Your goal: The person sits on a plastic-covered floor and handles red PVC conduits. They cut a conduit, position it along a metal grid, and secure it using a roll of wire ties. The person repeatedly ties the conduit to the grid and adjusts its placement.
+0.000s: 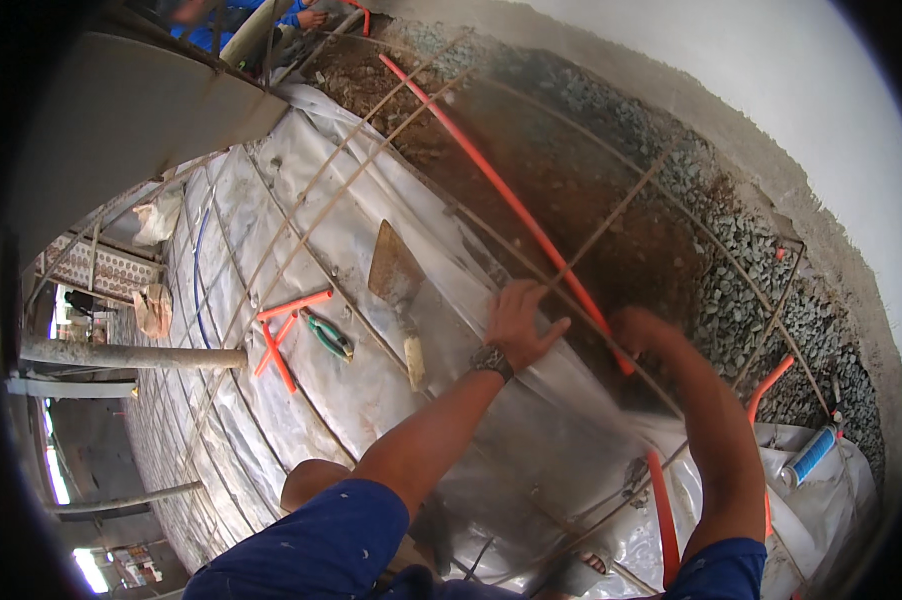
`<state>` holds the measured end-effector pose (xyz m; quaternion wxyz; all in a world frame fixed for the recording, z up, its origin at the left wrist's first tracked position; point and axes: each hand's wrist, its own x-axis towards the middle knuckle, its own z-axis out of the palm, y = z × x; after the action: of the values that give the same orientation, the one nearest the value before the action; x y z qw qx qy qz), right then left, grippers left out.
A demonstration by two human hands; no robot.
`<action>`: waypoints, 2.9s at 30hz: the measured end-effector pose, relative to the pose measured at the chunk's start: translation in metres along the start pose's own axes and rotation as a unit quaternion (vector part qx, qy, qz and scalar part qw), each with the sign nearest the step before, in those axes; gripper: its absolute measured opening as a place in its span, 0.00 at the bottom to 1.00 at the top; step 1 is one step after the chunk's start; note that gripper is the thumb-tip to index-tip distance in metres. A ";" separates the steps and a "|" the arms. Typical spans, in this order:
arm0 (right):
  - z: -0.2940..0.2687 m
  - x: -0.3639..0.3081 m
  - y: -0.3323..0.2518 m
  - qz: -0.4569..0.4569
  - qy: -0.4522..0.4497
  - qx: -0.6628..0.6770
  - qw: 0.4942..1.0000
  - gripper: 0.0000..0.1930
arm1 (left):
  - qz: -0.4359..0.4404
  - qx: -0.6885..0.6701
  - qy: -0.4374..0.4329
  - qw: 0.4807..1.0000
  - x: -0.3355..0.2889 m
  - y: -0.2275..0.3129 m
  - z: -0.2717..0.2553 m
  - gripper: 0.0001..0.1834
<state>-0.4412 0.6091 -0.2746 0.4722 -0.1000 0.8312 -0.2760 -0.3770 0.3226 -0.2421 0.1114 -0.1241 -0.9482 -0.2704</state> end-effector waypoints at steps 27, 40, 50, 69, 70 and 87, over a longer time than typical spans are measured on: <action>0.006 0.002 0.022 -0.021 -0.010 -0.004 1.000 0.16 | -0.015 -0.017 -0.018 1.000 -0.002 -0.005 0.004 0.39; 0.005 0.000 0.016 -0.008 -0.022 0.132 0.991 0.15 | -0.054 -0.031 -0.050 0.997 -0.012 -0.009 0.006 0.42; 0.004 0.005 0.042 -0.059 -0.053 0.102 0.992 0.15 | -0.058 -0.025 -0.071 0.995 -0.006 -0.008 0.004 0.40; 0.004 -0.001 0.026 -0.010 -0.034 0.110 0.993 0.15 | -0.012 -0.019 -0.022 1.000 -0.004 -0.005 0.004 0.38; 0.005 -0.002 0.024 -0.009 -0.028 0.101 0.994 0.14 | -0.009 -0.017 -0.020 1.000 -0.004 -0.005 0.004 0.38; 0.005 -0.002 0.017 0.016 -0.019 0.042 0.999 0.13 | -0.013 -0.016 -0.028 0.999 -0.003 -0.005 0.002 0.37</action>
<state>-0.4344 0.6218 -0.2843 0.4960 -0.0722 0.8111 -0.3014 -0.3760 0.3191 -0.2468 0.0796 -0.1210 -0.9481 -0.2829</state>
